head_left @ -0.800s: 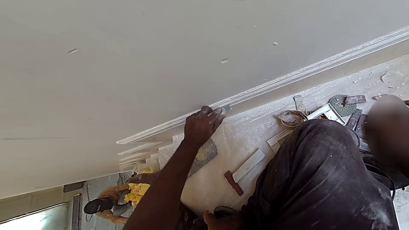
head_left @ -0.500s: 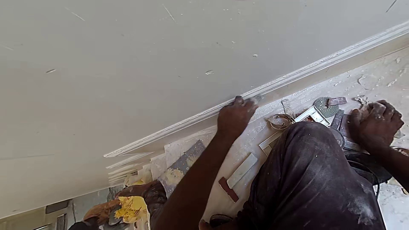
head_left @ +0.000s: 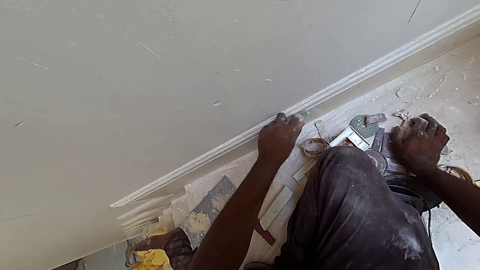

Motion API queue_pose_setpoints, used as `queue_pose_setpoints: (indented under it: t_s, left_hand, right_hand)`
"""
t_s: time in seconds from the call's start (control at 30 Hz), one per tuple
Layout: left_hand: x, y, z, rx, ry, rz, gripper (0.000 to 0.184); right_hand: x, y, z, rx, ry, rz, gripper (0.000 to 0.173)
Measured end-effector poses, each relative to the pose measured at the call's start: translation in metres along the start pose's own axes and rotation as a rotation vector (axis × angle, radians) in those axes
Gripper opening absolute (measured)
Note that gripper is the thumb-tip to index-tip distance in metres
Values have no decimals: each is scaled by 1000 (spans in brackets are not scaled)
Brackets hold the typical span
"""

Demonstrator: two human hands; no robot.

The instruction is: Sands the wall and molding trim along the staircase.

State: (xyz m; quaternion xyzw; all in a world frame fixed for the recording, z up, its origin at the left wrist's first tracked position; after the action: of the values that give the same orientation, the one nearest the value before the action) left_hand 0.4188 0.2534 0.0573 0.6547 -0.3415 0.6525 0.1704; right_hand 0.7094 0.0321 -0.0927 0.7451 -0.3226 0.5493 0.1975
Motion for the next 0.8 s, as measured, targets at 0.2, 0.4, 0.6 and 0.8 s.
queue_pose_setpoints:
  t_s: [0.2,0.4,0.6,0.8]
  left_hand:
    - [5,53,-77,-14,-22,31,41]
    - [-10,-2,14,80,42,-67,38]
    - [-13,-27,44,14,67,6,40]
    - [-3,57,-67,65,-46,62,41]
  right_hand:
    - [-4,-1,0,-10,9,-3,75]
    - [-5,-2,2,-22,25,5,75]
    - [-8,-3,5,-32,13,-14,77]
    - [-5,-2,3,-26,5,-17,77]
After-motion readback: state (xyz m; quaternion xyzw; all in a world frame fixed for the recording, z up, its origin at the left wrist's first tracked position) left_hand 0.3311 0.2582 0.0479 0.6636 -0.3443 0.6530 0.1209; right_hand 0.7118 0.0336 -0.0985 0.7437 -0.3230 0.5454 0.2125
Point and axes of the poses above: each hand's wrist, its own y-axis away from the middle knuckle, its own x-axis out of the back of the hand, z = x × y, the point moved 6 cm from there along -y, towards the middle knuckle, and after that the axes turned 8 degrees about x, right-handed, at the moved point
